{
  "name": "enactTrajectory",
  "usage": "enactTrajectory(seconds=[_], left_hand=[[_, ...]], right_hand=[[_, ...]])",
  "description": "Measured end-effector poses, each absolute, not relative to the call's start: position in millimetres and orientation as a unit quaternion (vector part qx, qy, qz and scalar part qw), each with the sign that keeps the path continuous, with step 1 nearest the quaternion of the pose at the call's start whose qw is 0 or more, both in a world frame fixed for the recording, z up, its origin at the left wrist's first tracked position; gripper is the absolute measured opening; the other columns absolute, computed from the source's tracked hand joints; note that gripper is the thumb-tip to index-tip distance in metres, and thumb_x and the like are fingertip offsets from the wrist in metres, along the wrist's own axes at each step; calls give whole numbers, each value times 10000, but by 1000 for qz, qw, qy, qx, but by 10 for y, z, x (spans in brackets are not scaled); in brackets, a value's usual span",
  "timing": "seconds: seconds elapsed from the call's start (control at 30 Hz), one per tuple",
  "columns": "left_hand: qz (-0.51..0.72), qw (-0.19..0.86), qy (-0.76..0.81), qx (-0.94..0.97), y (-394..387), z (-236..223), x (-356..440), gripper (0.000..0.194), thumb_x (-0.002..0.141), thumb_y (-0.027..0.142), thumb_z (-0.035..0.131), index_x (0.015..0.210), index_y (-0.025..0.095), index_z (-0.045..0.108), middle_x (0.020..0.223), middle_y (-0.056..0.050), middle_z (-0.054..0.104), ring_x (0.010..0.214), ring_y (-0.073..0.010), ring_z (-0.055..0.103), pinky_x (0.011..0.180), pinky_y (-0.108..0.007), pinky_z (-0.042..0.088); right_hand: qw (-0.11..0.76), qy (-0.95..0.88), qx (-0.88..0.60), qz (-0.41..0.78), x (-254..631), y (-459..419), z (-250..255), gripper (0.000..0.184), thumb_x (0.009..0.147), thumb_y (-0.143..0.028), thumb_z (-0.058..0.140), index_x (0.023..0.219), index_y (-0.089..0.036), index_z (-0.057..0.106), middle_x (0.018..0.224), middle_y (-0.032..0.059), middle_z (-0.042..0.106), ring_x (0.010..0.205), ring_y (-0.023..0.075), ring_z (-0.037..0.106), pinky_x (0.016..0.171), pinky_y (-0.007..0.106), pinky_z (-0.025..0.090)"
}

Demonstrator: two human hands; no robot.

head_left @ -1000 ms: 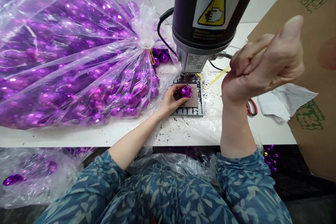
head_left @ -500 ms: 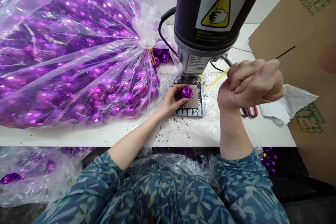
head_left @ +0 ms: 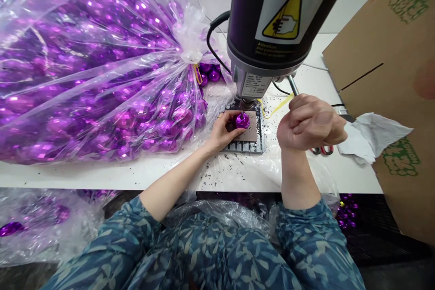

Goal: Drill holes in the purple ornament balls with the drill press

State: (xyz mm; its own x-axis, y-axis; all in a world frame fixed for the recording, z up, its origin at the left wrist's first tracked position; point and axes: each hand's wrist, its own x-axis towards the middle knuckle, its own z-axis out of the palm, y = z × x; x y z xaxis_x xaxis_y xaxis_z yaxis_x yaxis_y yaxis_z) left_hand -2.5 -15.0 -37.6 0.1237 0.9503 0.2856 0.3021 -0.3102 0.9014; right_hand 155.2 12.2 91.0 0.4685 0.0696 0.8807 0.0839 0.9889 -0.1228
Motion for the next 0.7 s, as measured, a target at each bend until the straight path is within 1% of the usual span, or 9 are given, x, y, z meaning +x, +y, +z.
enactTrajectory(seconds=[0.1,0.17,0.2,0.23,0.37,0.43,0.5,0.6,0.7], left_hand=[[461,354,475,661,-162,-356,-29,522,841,295,891,1300,220,653,1249,-97,746,1157,-259,691,1024,-419,565],[461,359,478,656,-166,-337,-17,519,837,280,891,1290,213,647,1236,-102,744,1143,-258,695,1019,-424,571],[463,364,480,651,-167,-326,-5,521,835,273,892,1286,211,638,1235,-105,742,1136,-256,700,1013,-425,577],[467,369,482,643,-170,-312,7,528,830,264,894,1282,210,626,1239,-107,739,1128,-252,705,1004,-424,584],[487,350,504,621,-296,-185,-10,491,816,204,869,1233,211,611,1223,-101,725,1075,-240,710,939,-418,602],[460,325,504,655,-494,-46,-108,382,819,203,843,1153,213,657,1158,-89,719,1039,-246,700,911,-425,599],[378,338,462,728,-775,133,-259,278,819,241,842,1062,232,707,1076,-69,713,992,-253,703,877,-418,599],[188,392,357,827,-1130,383,-491,321,820,347,880,1109,275,760,1068,-69,727,969,-281,730,816,-390,595],[154,384,340,844,-999,482,-615,270,935,435,781,1140,260,759,1093,-81,760,999,-292,747,851,-402,594]], right_hand=[[848,-522,-88,33,1490,74,1180,730,978,-385,644,457,-167,183,393,-72,155,324,2,174,358,225,121],[865,-478,-137,60,1437,66,1435,634,944,-446,688,491,-176,337,423,-75,293,369,5,321,415,240,184],[853,-489,-161,82,1416,78,1556,581,922,-504,689,517,-179,428,435,-80,320,381,0,332,425,238,206],[857,-475,-178,89,1400,100,1661,562,894,-558,684,542,-185,454,438,-88,295,375,-5,307,424,240,178],[836,-495,-215,103,1424,235,1856,662,713,-750,660,554,-228,286,444,-104,108,333,17,248,362,263,130],[826,-513,-206,110,1466,280,1852,645,686,-735,670,548,-237,283,455,-102,54,325,34,243,342,271,132],[821,-525,-190,122,1497,287,1833,602,703,-650,722,536,-235,320,454,-103,71,329,41,245,349,272,140],[823,-519,-189,135,1502,244,1822,603,778,-576,760,524,-224,342,453,-97,124,342,36,258,372,264,147],[827,-502,-206,148,1485,193,1831,633,868,-505,761,518,-220,318,462,-82,158,354,29,286,378,263,152]])
